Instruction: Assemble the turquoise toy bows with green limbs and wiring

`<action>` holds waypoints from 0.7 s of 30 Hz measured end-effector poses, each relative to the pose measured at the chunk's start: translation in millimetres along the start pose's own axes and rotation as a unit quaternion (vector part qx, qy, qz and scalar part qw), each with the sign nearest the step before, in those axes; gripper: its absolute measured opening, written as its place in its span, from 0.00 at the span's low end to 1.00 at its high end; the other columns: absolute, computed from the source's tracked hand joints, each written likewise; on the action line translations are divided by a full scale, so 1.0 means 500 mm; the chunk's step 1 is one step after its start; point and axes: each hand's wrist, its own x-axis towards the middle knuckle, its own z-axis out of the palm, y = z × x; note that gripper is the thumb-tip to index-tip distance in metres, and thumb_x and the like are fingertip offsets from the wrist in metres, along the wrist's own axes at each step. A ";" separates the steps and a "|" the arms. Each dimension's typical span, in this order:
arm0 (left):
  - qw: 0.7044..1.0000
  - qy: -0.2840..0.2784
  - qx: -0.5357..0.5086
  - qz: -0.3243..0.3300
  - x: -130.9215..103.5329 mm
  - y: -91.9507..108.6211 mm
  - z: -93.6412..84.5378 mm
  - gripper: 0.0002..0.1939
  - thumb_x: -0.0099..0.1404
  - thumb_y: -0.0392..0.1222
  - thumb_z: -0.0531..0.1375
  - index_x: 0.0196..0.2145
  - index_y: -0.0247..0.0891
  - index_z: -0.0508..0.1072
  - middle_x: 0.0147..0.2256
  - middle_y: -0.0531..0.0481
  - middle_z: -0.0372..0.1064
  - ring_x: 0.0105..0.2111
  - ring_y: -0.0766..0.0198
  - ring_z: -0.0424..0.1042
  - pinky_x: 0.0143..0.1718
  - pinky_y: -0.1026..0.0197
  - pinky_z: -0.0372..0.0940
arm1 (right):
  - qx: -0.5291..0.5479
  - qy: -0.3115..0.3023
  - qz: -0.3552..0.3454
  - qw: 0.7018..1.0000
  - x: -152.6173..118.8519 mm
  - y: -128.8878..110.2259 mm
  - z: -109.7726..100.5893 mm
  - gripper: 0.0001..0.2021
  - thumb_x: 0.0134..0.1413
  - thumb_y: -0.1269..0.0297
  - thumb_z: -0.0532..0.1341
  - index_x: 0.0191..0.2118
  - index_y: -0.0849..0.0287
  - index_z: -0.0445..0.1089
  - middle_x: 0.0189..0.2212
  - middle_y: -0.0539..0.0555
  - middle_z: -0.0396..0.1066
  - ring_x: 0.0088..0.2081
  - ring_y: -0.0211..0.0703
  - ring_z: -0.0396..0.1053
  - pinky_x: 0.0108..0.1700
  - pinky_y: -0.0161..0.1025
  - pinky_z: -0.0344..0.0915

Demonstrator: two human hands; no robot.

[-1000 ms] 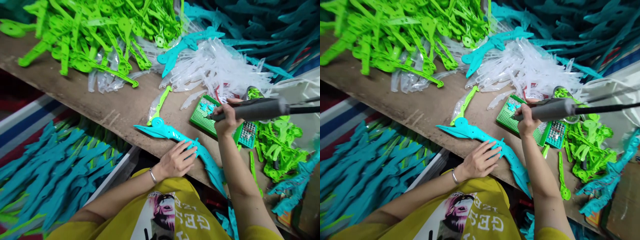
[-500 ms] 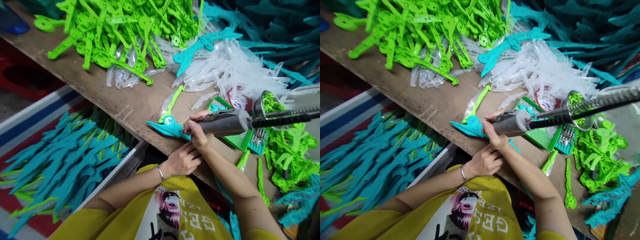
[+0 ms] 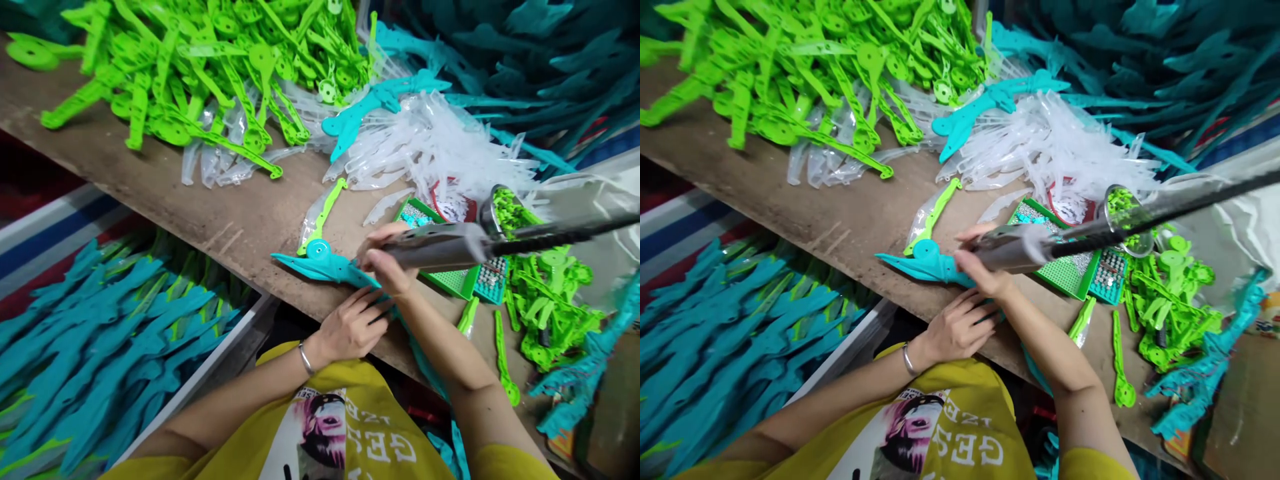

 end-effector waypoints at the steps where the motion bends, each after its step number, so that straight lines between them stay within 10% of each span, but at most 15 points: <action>1: 1.000 -0.001 -0.003 0.002 0.001 0.000 0.000 0.13 0.68 0.38 0.61 0.49 0.36 0.78 0.53 0.45 0.78 0.58 0.49 0.72 0.63 0.44 0.67 | -0.001 0.048 -0.020 0.999 0.005 -0.001 -0.022 0.16 0.56 0.47 0.67 0.41 0.52 0.68 0.20 0.43 0.65 0.20 0.38 0.66 0.25 0.38 0.67; 8: 1.000 -0.011 -0.006 0.008 -0.002 -0.001 0.000 0.15 0.69 0.41 0.62 0.50 0.33 0.78 0.58 0.41 0.75 0.62 0.44 0.70 0.65 0.40 0.67 | -0.053 0.287 -0.077 0.953 0.066 0.032 -0.162 0.15 0.51 0.51 0.68 0.38 0.53 0.66 0.17 0.40 0.60 0.17 0.36 0.62 0.23 0.37 0.63; 21: 1.000 -0.015 -0.012 0.000 -0.003 0.000 0.001 0.15 0.68 0.38 0.63 0.52 0.34 0.78 0.58 0.41 0.75 0.64 0.46 0.68 0.65 0.40 0.67 | -0.055 0.267 -0.054 0.961 0.075 0.083 -0.178 0.16 0.50 0.51 0.68 0.35 0.53 0.63 0.16 0.39 0.60 0.16 0.37 0.63 0.23 0.38 0.62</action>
